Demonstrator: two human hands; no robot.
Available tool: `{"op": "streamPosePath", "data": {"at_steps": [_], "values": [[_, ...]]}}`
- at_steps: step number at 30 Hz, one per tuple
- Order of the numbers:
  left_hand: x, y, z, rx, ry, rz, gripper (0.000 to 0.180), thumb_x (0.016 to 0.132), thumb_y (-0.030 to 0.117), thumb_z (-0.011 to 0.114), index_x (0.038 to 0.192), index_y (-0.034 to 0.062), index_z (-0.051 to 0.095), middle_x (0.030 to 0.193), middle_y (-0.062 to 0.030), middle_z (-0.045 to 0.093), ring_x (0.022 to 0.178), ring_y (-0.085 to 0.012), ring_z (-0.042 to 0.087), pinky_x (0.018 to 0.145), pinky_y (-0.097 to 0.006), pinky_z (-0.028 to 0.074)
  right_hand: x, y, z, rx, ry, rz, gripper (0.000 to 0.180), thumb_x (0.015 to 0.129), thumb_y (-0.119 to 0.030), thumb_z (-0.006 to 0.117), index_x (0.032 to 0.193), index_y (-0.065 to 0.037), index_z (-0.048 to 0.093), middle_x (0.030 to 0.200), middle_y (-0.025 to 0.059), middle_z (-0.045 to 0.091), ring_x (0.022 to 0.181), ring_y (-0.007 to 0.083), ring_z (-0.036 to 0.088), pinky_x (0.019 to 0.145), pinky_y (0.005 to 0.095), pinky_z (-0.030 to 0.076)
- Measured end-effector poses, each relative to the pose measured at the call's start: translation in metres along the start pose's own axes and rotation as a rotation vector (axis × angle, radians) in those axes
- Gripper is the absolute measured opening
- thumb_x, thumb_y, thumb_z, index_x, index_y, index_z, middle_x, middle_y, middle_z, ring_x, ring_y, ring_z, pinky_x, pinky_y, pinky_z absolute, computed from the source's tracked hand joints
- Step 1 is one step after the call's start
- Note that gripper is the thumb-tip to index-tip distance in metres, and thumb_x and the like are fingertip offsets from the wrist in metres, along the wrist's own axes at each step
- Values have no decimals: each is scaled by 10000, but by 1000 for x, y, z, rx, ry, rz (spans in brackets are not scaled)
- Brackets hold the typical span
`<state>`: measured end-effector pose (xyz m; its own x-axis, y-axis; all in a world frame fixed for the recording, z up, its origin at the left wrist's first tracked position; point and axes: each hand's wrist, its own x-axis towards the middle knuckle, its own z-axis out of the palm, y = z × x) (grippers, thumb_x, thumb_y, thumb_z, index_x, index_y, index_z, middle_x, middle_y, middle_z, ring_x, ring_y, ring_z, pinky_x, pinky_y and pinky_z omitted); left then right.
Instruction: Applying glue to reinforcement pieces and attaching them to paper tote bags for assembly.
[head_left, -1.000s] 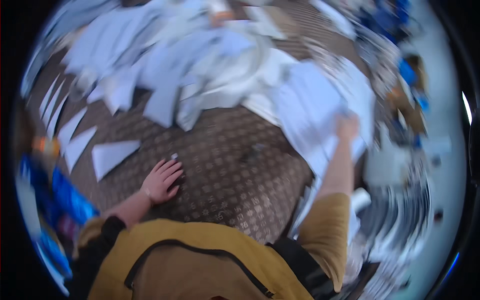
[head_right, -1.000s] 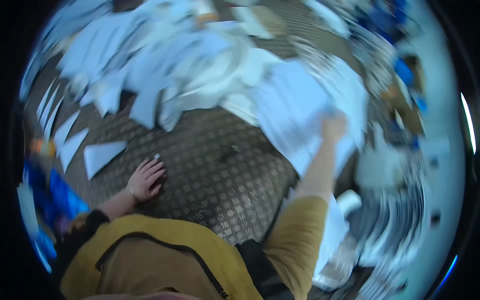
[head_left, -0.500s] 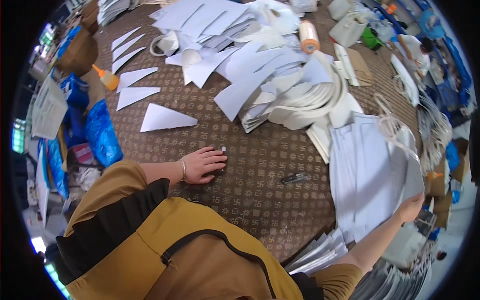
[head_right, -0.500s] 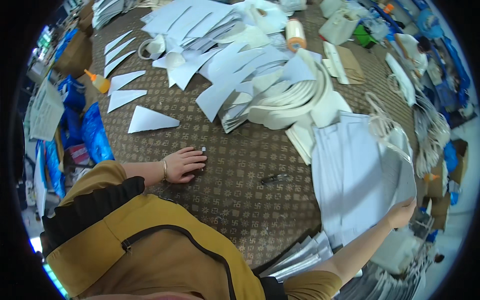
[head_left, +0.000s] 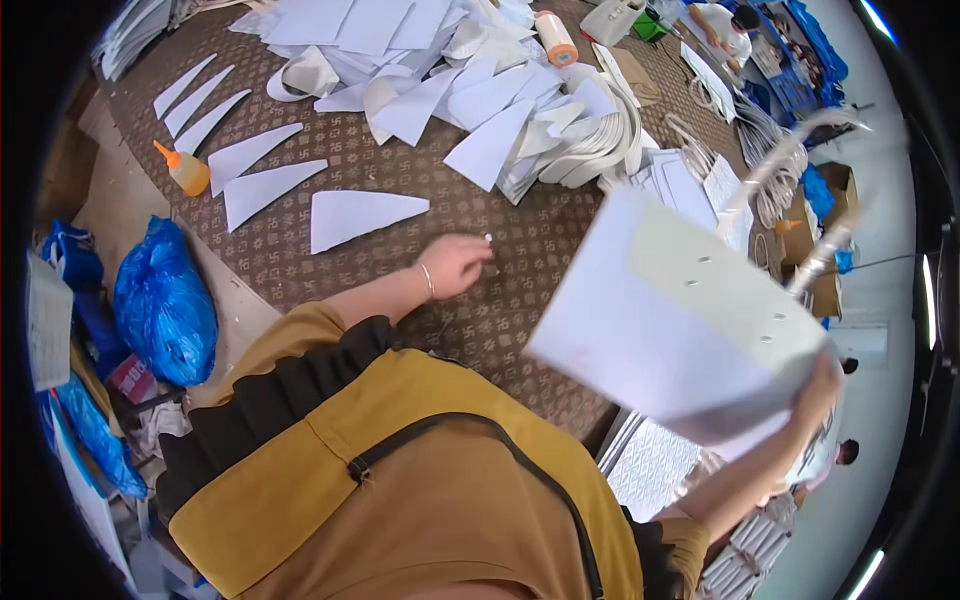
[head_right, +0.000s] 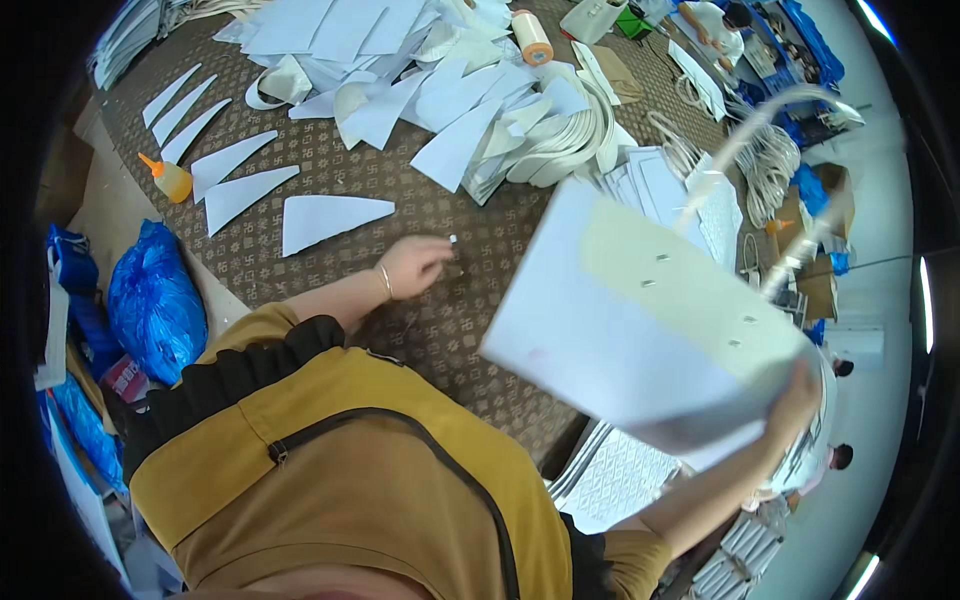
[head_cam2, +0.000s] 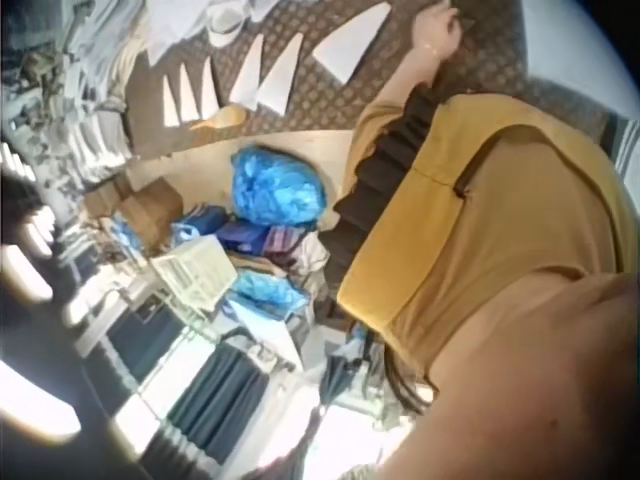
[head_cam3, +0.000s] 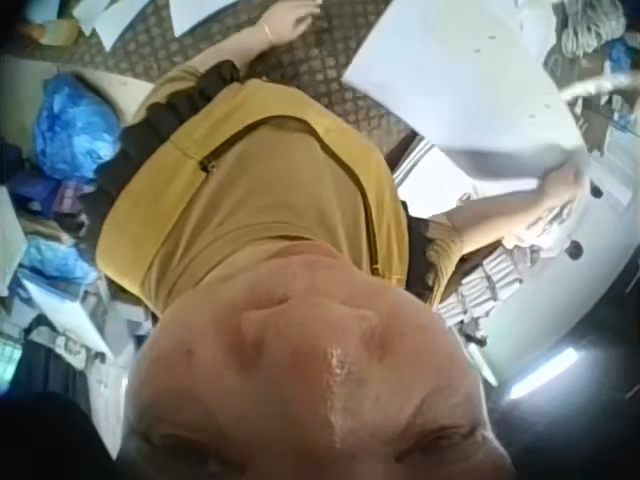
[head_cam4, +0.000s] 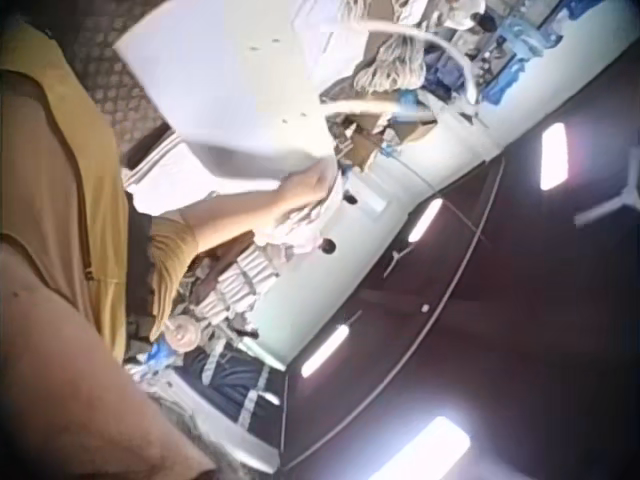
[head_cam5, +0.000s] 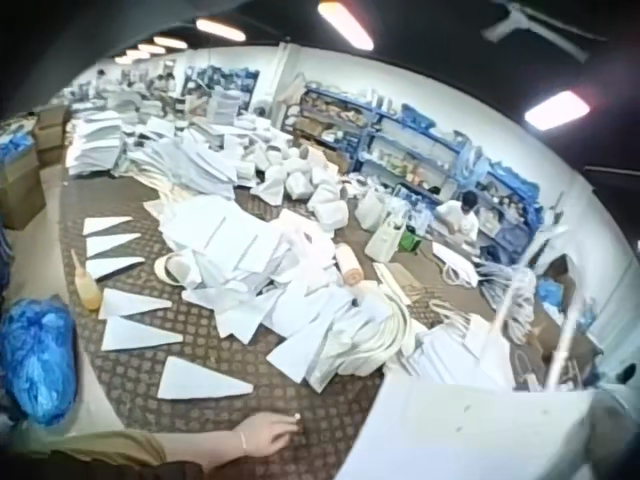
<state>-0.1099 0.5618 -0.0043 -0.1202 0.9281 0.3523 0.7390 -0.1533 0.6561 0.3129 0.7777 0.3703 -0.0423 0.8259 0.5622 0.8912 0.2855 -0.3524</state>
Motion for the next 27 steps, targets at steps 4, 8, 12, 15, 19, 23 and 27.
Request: {"op": "streamPosePath", "data": {"at_steps": [4,8,12,15,19,23,27], "values": [[-16,-41,-78,206,227,-274,209,733,65,544,924,67,628,1017,-115,615,972,-303,562,844,-405,450,-77,4,105,-66,-396,80,352,854,-261,537,986,54,623,967,222,630,911,314,594,834,389,430],[-38,-87,-135,684,-13,-606,241,747,114,548,972,101,633,1004,-102,617,989,-277,567,839,-416,446,-181,9,218,-298,-461,12,545,773,-265,636,1255,-68,474,1120,206,582,1040,353,549,880,431,427],[-39,-101,-164,602,-323,-744,239,758,177,570,982,119,631,1006,-94,618,988,-266,575,842,-424,439,-312,-74,265,-139,-508,-177,585,816,-344,594,1307,-81,417,1285,181,467,1196,334,431,996,484,317],[-31,-108,-174,450,-485,-757,244,767,240,595,976,121,632,1007,-103,620,982,-267,582,839,-434,438,-398,-123,271,-255,-545,-200,600,832,-420,547,1337,-137,390,1415,131,322,1318,291,269,1029,584,191],[-7,-126,-150,355,-238,-522,282,771,291,605,972,94,626,1035,-112,620,983,-286,580,839,-430,443,-404,-130,263,-191,-569,-105,574,843,-415,524,1337,-152,393,1422,131,312,1320,298,265,1040,566,182],[67,-121,-92,44,-42,-461,320,779,296,598,968,39,621,985,-158,629,940,-331,581,811,-401,469,-419,-139,267,-231,-547,-40,570,845,-402,521,1340,-153,388,1421,136,311,1318,303,267,1037,570,182],[112,-177,-36,217,63,-586,342,775,283,602,1007,33,614,953,-172,634,926,-327,591,799,-409,474,-439,-165,262,-259,-540,-87,565,842,-380,531,1340,-157,389,1421,131,307,1318,304,261,1034,560,193]]}}
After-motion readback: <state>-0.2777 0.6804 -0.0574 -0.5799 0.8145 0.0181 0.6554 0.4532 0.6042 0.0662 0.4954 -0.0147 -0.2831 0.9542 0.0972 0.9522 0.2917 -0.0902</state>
